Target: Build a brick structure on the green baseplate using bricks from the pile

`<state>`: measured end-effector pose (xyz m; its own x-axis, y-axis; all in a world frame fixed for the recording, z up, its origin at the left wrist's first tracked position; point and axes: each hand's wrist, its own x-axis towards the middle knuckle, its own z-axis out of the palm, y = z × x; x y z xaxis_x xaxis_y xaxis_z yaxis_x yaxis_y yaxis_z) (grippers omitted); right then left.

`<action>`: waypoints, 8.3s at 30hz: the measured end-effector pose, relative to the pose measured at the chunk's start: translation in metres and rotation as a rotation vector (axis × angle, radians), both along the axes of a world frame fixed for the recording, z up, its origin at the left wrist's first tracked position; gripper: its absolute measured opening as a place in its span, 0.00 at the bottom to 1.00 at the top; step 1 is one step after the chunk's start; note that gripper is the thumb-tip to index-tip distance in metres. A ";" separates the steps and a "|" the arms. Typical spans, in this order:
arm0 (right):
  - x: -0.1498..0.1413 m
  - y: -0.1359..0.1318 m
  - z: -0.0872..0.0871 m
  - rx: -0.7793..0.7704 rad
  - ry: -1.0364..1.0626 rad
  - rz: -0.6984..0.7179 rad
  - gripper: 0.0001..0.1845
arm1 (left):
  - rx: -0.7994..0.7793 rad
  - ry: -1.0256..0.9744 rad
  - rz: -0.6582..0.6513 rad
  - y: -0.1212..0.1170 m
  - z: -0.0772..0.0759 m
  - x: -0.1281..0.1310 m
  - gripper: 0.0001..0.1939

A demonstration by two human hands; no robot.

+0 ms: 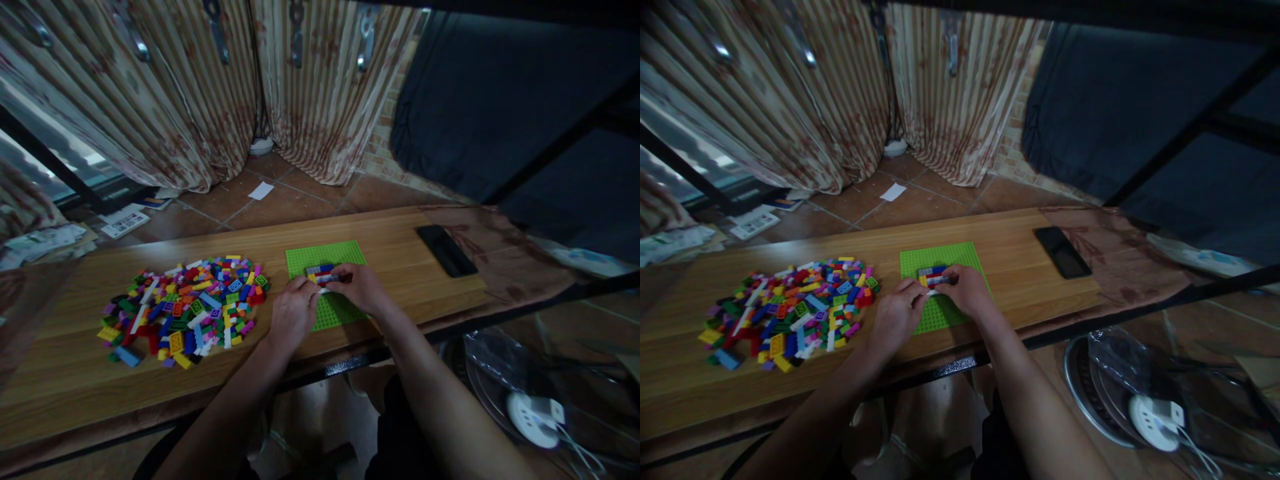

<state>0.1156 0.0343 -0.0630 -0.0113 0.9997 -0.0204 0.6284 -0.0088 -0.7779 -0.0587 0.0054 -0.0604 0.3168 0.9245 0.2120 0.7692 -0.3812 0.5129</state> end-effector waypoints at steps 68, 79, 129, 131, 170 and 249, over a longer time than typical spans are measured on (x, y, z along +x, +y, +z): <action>-0.129 -0.030 -0.002 0.243 -0.159 0.378 0.10 | 0.179 -1.116 0.773 0.037 0.050 -0.142 0.11; -0.132 -0.032 0.007 0.236 -0.122 0.356 0.07 | 0.013 -0.962 0.650 0.035 0.048 -0.127 0.15; 0.000 0.007 0.012 0.101 -0.204 -0.130 0.12 | -0.018 0.179 -0.044 0.013 0.004 0.006 0.22; 0.000 0.008 0.011 0.105 -0.213 -0.126 0.12 | -0.013 0.183 -0.048 0.012 0.004 0.006 0.22; -0.004 0.014 0.008 0.076 -0.134 -0.126 0.08 | -0.020 0.199 -0.063 0.009 0.005 0.005 0.20; -0.154 -0.011 -0.013 0.400 -0.213 0.428 0.15 | 0.053 -0.395 0.600 0.029 0.044 -0.143 0.15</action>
